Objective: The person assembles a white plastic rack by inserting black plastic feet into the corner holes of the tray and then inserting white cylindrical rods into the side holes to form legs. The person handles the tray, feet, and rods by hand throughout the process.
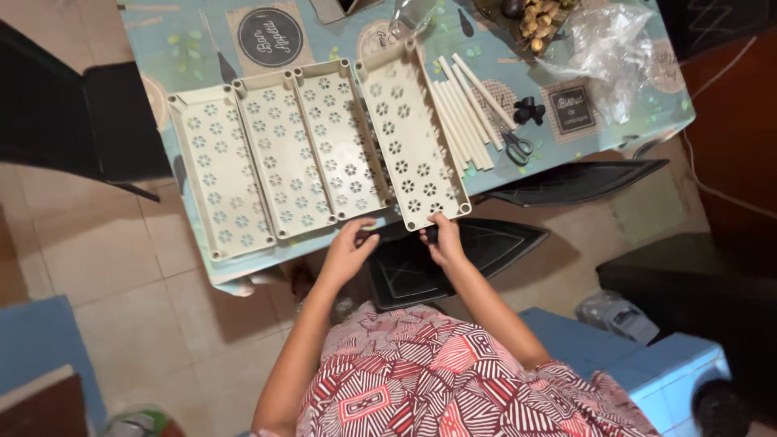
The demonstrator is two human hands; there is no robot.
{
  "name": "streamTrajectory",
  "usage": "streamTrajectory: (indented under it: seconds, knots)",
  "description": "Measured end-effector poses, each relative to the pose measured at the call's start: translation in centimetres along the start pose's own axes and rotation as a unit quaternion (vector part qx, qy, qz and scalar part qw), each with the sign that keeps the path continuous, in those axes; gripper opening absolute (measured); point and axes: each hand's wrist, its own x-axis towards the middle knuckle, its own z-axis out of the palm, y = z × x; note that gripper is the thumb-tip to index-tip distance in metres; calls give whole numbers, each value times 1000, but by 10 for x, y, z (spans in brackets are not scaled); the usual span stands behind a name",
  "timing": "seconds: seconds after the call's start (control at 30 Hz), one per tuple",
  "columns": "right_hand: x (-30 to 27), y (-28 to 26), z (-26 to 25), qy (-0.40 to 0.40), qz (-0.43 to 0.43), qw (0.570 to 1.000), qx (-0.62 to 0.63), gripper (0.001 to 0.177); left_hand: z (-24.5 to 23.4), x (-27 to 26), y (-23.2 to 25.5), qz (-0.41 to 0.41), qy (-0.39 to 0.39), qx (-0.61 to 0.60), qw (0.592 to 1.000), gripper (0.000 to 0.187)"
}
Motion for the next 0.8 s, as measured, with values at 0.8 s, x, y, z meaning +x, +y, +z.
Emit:
streamTrajectory:
  seconds: [0.8]
  knots:
    - [-29, -5, 292, -302, 79, 936, 160, 20, -249, 73, -69, -79, 123, -511, 847, 26]
